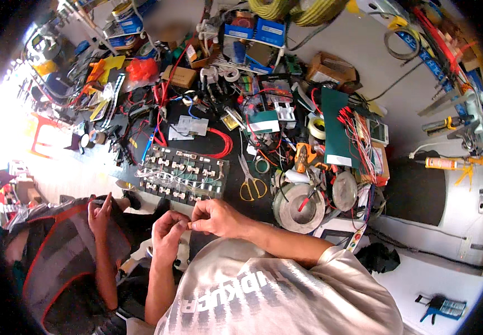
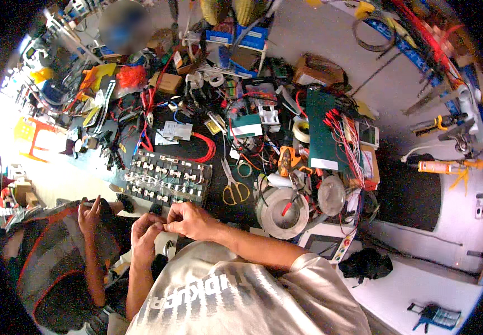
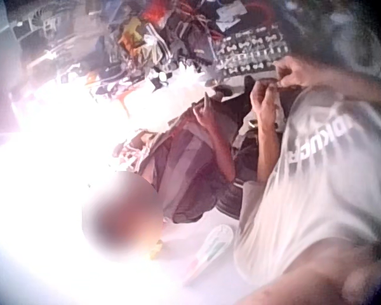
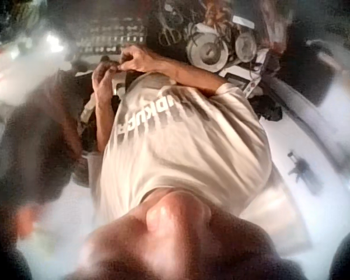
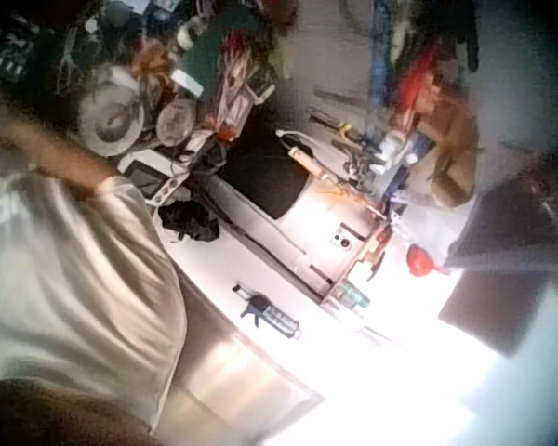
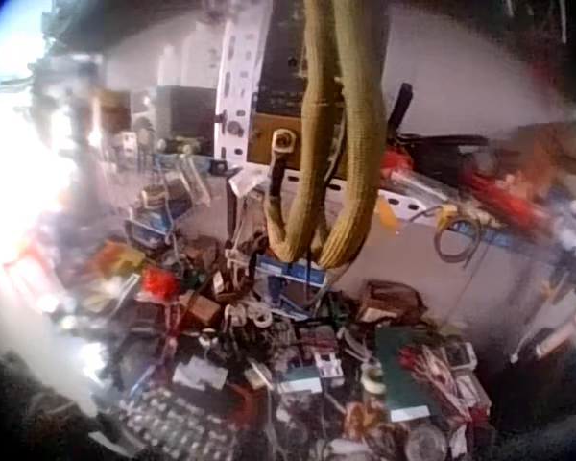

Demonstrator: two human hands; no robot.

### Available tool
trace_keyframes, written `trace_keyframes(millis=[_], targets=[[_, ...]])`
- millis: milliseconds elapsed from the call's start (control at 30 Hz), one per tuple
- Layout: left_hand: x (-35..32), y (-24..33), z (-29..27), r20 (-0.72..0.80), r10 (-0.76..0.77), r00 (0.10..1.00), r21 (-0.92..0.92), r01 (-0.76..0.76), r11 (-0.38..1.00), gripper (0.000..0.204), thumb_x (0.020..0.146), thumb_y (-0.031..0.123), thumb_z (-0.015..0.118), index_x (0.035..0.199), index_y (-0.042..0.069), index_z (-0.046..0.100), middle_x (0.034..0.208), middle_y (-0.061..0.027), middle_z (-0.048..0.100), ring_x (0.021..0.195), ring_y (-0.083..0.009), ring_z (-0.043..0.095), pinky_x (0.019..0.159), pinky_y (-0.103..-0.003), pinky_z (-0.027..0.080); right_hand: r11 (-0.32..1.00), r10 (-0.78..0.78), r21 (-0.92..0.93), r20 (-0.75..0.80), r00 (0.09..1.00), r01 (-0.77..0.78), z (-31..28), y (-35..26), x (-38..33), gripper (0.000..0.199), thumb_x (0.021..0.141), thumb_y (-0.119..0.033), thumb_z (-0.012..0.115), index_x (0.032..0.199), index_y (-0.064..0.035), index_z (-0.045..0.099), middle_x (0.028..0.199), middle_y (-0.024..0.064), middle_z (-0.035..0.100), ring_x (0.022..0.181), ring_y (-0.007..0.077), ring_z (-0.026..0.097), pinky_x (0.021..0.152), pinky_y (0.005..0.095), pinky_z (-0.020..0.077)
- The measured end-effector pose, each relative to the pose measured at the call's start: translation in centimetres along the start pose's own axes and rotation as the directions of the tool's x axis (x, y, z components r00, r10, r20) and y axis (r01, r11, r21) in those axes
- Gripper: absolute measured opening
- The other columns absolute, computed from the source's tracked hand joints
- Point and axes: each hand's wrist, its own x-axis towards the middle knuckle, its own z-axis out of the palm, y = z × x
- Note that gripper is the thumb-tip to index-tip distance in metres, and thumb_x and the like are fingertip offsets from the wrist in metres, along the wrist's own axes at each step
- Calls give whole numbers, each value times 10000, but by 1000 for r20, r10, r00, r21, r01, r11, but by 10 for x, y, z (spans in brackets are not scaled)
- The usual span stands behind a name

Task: The person assembles a battery module by connecting wires and components to a circuit board and housing.

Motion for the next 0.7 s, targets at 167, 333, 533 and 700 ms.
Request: trace_keyframes(millis=[167,333,533,700], targets=[[-5,1,7,-30,0,1000,-81,-2,997,184,981,150,688,988,-34,691,925,-44,715,868,-108,639,825,-270,514,999,-26,27,-3,1000,26,1,11,3,215,895,-186,788,933,18,732,820,75,729,743,148,653,676,344,522],[-12,-15,2,-69,-46,997,-125,37,991,130,964,107,717,986,-18,695,935,-38,721,872,-108,651,817,-273,526,993,-7,121,52,999,1,5,15,10,188,946,-183,772,956,-13,692,847,19,689,700,102,622,614,281,509],[-14,-28,-1,-130,-69,989,-53,63,997,102,971,94,680,942,-2,667,895,-28,701,828,-104,638,763,-275,515,998,21,-58,109,994,-15,-7,14,23,246,932,-229,761,969,13,740,830,53,736,708,110,666,637,304,546],[-23,-78,-22,-225,-120,967,-5,121,993,91,978,84,668,953,-3,669,874,-22,682,812,-101,617,760,-291,528,918,-142,-395,-212,967,48,-46,19,78,303,946,-237,729,1134,0,734,870,148,773,747,249,736,717,397,585]])
